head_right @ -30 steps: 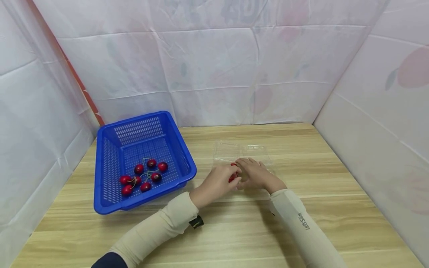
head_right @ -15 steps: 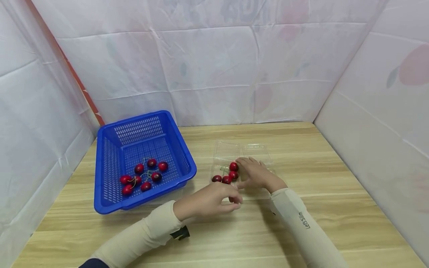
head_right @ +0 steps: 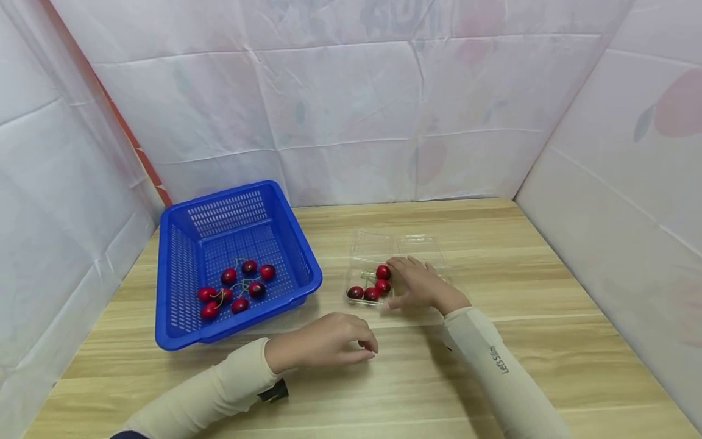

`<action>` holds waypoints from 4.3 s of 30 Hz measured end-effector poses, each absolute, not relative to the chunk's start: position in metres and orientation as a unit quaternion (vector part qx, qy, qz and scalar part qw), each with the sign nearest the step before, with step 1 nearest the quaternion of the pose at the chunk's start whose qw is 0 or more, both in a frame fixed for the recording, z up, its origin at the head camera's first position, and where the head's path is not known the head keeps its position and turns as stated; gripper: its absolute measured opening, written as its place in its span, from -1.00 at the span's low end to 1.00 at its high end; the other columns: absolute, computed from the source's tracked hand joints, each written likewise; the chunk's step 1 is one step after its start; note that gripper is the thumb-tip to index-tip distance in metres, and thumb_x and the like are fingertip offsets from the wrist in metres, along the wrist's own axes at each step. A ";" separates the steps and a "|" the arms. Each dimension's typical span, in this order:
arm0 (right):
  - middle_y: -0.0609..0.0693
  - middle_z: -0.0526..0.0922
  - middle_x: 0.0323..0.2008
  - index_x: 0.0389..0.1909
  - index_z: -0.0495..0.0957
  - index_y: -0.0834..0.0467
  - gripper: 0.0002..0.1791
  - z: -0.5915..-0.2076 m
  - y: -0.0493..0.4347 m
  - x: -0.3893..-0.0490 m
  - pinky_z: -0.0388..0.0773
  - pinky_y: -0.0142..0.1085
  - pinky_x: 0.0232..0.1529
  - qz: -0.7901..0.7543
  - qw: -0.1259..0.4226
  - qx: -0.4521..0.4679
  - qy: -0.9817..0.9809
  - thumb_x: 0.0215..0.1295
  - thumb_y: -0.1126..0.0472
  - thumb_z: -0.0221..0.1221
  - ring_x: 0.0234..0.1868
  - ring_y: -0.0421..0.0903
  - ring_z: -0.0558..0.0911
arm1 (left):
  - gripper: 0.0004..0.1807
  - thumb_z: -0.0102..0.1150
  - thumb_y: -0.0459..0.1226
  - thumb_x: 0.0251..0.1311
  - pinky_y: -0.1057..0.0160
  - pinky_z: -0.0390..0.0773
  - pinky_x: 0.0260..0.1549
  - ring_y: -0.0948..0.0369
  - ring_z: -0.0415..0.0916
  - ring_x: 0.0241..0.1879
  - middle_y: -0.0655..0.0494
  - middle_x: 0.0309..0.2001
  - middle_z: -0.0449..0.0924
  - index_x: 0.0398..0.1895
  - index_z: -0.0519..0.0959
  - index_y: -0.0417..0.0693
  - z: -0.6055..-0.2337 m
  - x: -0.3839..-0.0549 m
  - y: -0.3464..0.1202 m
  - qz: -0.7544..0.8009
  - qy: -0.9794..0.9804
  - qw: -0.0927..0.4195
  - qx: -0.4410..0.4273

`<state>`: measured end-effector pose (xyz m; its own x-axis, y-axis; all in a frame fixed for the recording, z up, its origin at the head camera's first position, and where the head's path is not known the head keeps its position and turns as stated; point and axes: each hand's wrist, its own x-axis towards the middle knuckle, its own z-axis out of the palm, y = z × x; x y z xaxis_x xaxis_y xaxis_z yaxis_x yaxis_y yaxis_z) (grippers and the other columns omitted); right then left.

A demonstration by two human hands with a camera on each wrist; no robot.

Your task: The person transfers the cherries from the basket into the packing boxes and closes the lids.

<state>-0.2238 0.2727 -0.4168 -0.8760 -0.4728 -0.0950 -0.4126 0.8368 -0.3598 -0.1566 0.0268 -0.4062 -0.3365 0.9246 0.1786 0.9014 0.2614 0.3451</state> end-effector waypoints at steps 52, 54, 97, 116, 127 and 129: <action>0.29 0.24 0.36 0.38 0.18 0.26 0.07 -0.420 0.274 -0.225 -0.06 0.42 0.22 -0.166 0.093 -0.231 0.954 -0.05 -0.22 0.39 0.37 0.39 0.11 | -0.90 0.17 -0.19 0.28 0.44 0.53 -0.18 0.39 0.53 -0.21 0.28 -0.26 0.61 -0.24 0.66 0.07 -0.340 -0.143 -0.070 0.257 0.798 -0.148 0.524; 0.28 0.24 0.36 0.38 0.18 0.26 0.07 -0.420 0.274 -0.225 -0.06 0.42 0.22 -0.167 0.092 -0.231 0.954 -0.05 -0.22 0.39 0.37 0.39 0.11 | -0.90 0.18 -0.20 0.28 0.42 0.54 -0.16 0.38 0.54 -0.18 0.27 -0.24 0.62 -0.24 0.66 0.06 -0.335 -0.145 -0.073 0.258 0.804 -0.148 0.515; 0.31 0.29 0.33 0.35 0.20 0.34 0.04 -0.420 0.275 -0.225 0.01 0.32 0.28 -0.176 0.076 -0.254 0.948 -0.05 -0.12 0.42 0.34 0.39 0.17 | -0.90 0.22 -0.29 0.24 0.19 0.62 -0.35 0.29 0.56 -0.31 0.14 -0.28 0.67 -0.23 0.67 -0.07 -0.293 -0.211 -0.117 0.288 0.864 -0.169 0.377; 0.30 0.29 0.33 0.35 0.21 0.33 0.04 -0.420 0.275 -0.226 0.05 0.31 0.27 -0.169 0.075 -0.251 0.950 -0.06 -0.12 0.43 0.35 0.34 0.20 | -0.86 0.17 -0.30 0.28 0.10 0.61 -0.28 0.17 0.57 -0.28 0.04 -0.26 0.68 -0.18 0.67 -0.11 -0.297 -0.243 -0.138 0.260 0.906 -0.134 0.307; 0.29 0.29 0.33 0.36 0.21 0.33 0.03 -0.419 0.274 -0.226 0.05 0.34 0.25 -0.169 0.078 -0.250 0.950 -0.05 -0.12 0.43 0.35 0.32 0.20 | -0.78 0.06 -0.30 0.34 0.09 0.53 -0.27 0.12 0.52 -0.33 -0.03 -0.08 0.66 -0.05 0.65 -0.08 -0.316 -0.261 -0.148 0.233 0.933 -0.076 0.263; 0.31 0.29 0.32 0.35 0.21 0.33 0.04 -0.418 0.274 -0.227 0.06 0.34 0.24 -0.169 0.077 -0.253 0.950 -0.06 -0.12 0.43 0.35 0.32 0.21 | -0.77 0.03 -0.30 0.36 0.13 0.48 -0.36 0.15 0.48 -0.45 -0.03 -0.08 0.66 -0.04 0.65 -0.07 -0.319 -0.265 -0.149 0.219 0.939 -0.070 0.255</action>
<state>-0.2268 0.2738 -0.4184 -0.8603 -0.5062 -0.0600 -0.4546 0.8151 -0.3590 -0.2648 -0.1494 -0.3188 -0.8601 0.4485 0.2430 0.5098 0.7738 0.3760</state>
